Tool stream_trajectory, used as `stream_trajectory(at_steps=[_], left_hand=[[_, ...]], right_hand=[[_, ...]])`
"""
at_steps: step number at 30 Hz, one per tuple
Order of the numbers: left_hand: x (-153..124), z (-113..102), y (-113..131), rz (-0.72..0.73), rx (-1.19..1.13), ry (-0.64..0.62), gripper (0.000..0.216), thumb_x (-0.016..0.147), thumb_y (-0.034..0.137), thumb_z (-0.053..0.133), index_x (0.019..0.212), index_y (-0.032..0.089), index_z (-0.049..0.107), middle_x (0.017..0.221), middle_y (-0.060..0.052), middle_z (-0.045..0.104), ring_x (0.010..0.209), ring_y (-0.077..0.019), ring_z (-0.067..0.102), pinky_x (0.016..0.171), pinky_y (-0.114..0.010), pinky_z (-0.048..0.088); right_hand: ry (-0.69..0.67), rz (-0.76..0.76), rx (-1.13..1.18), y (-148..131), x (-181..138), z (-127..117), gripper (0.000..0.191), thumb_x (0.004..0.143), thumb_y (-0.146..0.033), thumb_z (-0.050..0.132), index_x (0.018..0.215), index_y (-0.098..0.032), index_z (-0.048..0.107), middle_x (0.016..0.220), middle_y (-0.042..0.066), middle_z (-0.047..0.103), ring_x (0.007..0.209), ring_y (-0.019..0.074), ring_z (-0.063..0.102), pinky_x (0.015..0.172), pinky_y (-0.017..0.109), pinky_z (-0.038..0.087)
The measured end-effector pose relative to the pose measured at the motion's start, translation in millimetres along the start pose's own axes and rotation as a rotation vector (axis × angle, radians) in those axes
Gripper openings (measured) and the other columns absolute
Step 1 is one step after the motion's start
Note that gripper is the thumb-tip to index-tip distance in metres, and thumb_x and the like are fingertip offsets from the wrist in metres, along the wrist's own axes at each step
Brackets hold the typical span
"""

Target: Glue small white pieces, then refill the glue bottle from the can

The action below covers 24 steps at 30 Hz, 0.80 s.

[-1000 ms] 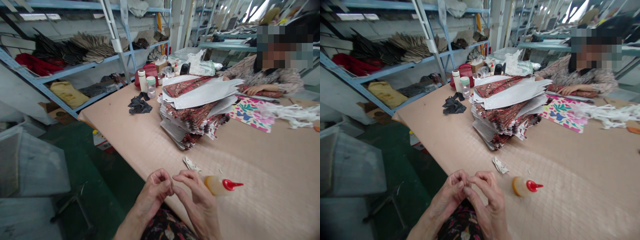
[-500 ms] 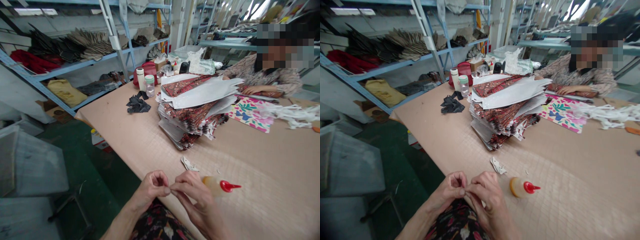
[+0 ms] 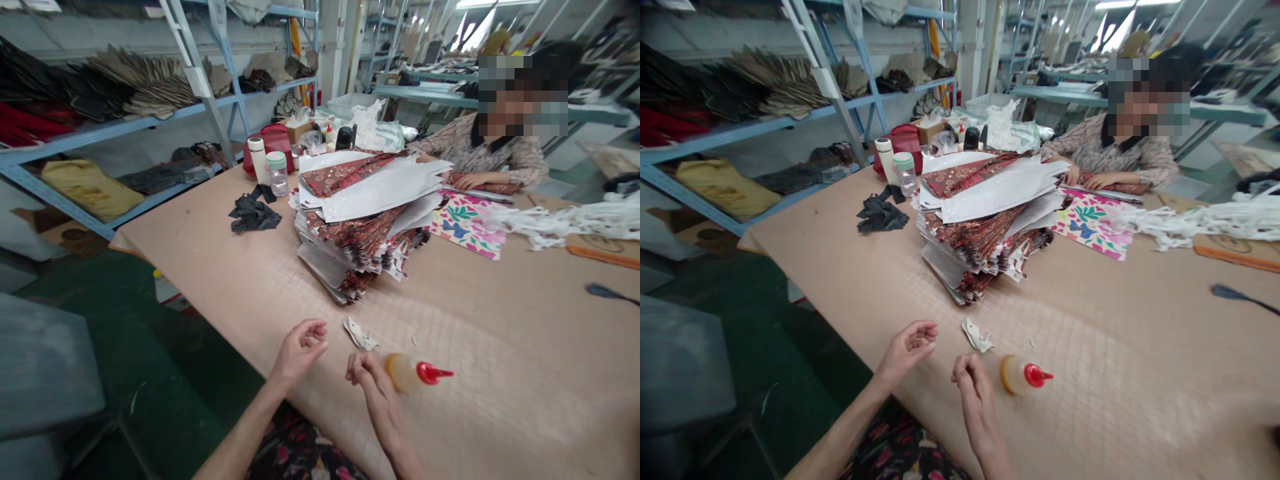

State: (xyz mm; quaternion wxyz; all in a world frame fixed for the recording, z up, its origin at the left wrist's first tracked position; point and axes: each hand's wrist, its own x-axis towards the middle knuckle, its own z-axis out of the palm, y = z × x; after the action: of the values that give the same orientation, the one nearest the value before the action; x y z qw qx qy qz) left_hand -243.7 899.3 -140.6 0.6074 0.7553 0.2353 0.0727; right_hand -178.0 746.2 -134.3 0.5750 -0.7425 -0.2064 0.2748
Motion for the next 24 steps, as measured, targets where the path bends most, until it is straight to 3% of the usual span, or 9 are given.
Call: stream_trajectory(at_steps=[5,8,11,13,16,18,20,22,24], left_hand=[[53.8,57.2,-29.5,0.201,0.266,-0.125,0.056,0.062,0.008,0.065,0.114,0.024,0.054,0.138,-0.006,0.043,0.128,-0.0283,0.031,0.105,-0.047,0.025],[59.9,73.5,-39.0,0.228,0.382,-0.126,0.031,0.064,0.006,0.063,0.092,0.02,0.062,0.127,-0.007,0.053,0.127,-0.0292,0.031,0.102,-0.049,0.026],[53.2,67.7,-44.3,0.202,0.443,-0.083,0.007,0.073,0.017,0.061,0.08,0.018,0.06,0.098,-0.006,0.064,0.104,-0.0249,0.05,0.091,-0.043,0.038],[48.8,56.8,-45.0,0.177,0.456,-0.034,0.013,0.076,0.02,0.058,0.089,0.018,0.06,0.093,-0.005,0.064,0.095,-0.0228,0.053,0.086,-0.04,0.041],[46.2,38.7,-42.1,0.159,0.446,0.075,0.041,0.078,0.022,0.056,0.118,0.017,0.048,0.123,-0.01,0.052,0.118,-0.025,0.042,0.099,-0.044,0.034],[44.3,28.3,-38.1,0.147,0.423,0.144,0.052,0.078,0.026,0.056,0.126,0.014,0.04,0.137,-0.014,0.039,0.129,-0.0261,0.028,0.106,-0.047,0.027],[39.5,21.5,-33.1,0.131,0.386,0.183,0.046,0.079,0.03,0.055,0.122,0.014,0.046,0.137,-0.014,0.04,0.129,-0.0265,0.029,0.107,-0.047,0.026],[31.5,20.3,-28.2,0.11,0.334,0.171,0.031,0.084,0.032,0.048,0.107,0.015,0.058,0.116,-0.012,0.058,0.116,-0.0246,0.046,0.101,-0.044,0.035],[22.2,25.9,-24.2,0.094,0.278,0.108,0.031,0.088,0.033,0.037,0.1,0.016,0.061,0.078,-0.006,0.066,0.089,-0.0196,0.06,0.086,-0.037,0.046]], right_hand=[[0.033,0.144,0.132,19.6,-7.5,-0.2,0.036,0.087,-0.051,0.034,0.068,-0.022,0.044,0.065,-0.001,0.048,0.064,0.0148,0.046,0.064,0.028,0.037],[0.106,0.146,0.165,29.7,-4.8,-3.4,0.039,0.085,-0.055,0.037,0.064,-0.022,0.044,0.063,-0.001,0.048,0.062,0.0155,0.045,0.064,0.029,0.036],[0.16,0.152,0.215,34.8,3.7,-6.6,0.045,0.083,-0.059,0.036,0.057,-0.023,0.041,0.054,-0.001,0.045,0.055,0.0148,0.043,0.058,0.029,0.035],[0.171,0.172,0.247,34.4,10.7,-5.7,0.046,0.084,-0.058,0.036,0.054,-0.022,0.038,0.051,-0.002,0.043,0.051,0.0136,0.042,0.055,0.028,0.035],[0.158,0.178,0.281,29.8,18.0,-0.1,0.041,0.082,-0.053,0.045,0.059,-0.019,0.046,0.059,-0.001,0.048,0.058,0.0135,0.047,0.059,0.027,0.038],[0.128,0.164,0.321,28.7,15.1,1.9,0.037,0.072,-0.052,0.06,0.088,-0.019,0.056,0.082,0.003,0.057,0.074,0.0168,0.054,0.063,0.027,0.042],[0.06,0.195,0.316,34.9,1.9,-3.2,0.051,0.068,-0.05,0.066,0.108,-0.021,0.053,0.097,0.006,0.058,0.086,0.0203,0.055,0.069,0.029,0.045],[0.035,0.272,0.237,51.2,-20.6,-17.5,0.035,0.076,-0.051,0.056,0.085,-0.018,0.06,0.086,0.005,0.06,0.082,0.02,0.055,0.074,0.03,0.044],[0.148,0.349,0.12,74.5,-45.5,-39.0,0.045,0.081,-0.055,0.044,0.055,-0.018,0.049,0.07,0.005,0.058,0.073,0.0186,0.054,0.072,0.03,0.043]])
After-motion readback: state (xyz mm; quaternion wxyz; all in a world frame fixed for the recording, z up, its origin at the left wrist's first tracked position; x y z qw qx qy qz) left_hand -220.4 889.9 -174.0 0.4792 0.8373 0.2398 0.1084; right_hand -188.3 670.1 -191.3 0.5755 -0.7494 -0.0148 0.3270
